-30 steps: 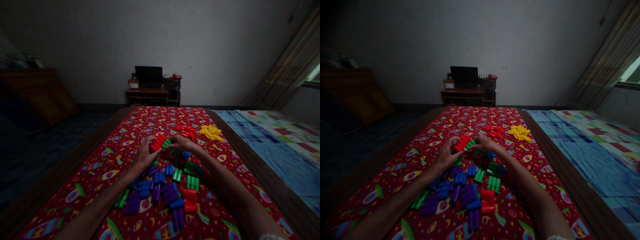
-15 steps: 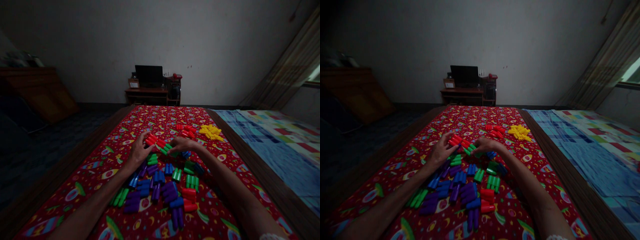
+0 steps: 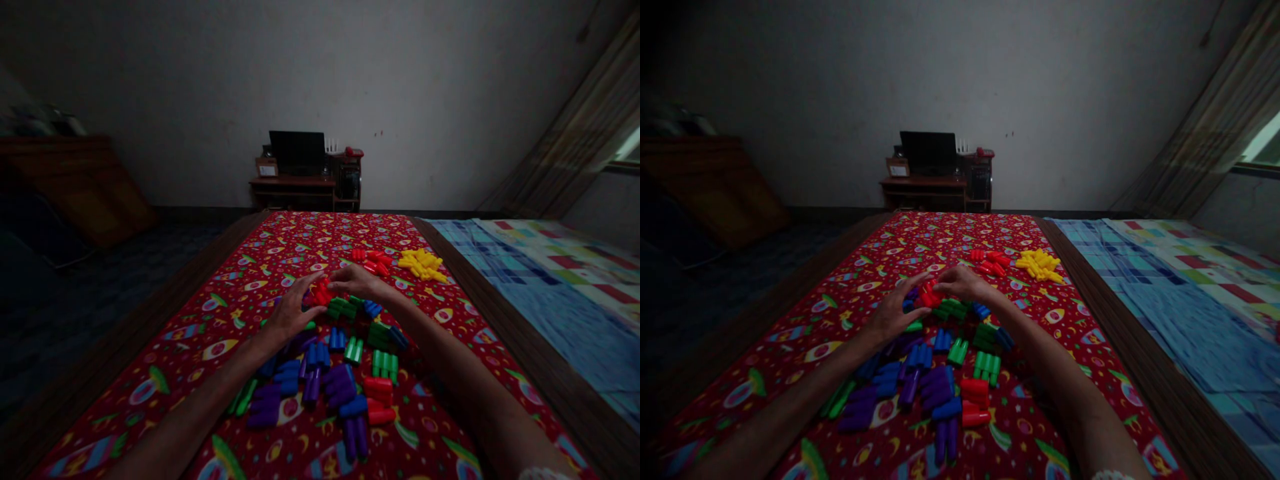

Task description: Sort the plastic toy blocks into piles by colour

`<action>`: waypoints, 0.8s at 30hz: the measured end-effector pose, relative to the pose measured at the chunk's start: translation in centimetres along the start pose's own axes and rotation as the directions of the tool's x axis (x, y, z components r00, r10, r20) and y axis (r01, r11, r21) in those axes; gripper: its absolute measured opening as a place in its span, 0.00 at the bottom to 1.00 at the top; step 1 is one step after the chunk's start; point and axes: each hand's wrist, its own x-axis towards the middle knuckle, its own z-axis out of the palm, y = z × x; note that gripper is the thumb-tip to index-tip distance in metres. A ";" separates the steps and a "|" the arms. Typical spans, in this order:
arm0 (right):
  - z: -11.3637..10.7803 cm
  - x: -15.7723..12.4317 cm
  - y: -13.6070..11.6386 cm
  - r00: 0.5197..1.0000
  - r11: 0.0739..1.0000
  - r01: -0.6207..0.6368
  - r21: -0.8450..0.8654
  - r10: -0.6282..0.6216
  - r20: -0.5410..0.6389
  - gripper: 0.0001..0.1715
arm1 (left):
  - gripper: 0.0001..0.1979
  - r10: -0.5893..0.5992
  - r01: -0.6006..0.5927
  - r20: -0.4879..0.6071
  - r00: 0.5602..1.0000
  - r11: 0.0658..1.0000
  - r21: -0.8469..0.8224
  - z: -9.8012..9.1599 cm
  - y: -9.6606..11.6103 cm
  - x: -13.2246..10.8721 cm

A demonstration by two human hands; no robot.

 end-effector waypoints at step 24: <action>-1.3 -1.0 0.0 0.998 0.951 0.045 -0.307 -0.053 -0.018 0.16 | 0.26 -0.143 0.143 0.005 0.990 0.990 -0.010 0.7 -1.8 -0.1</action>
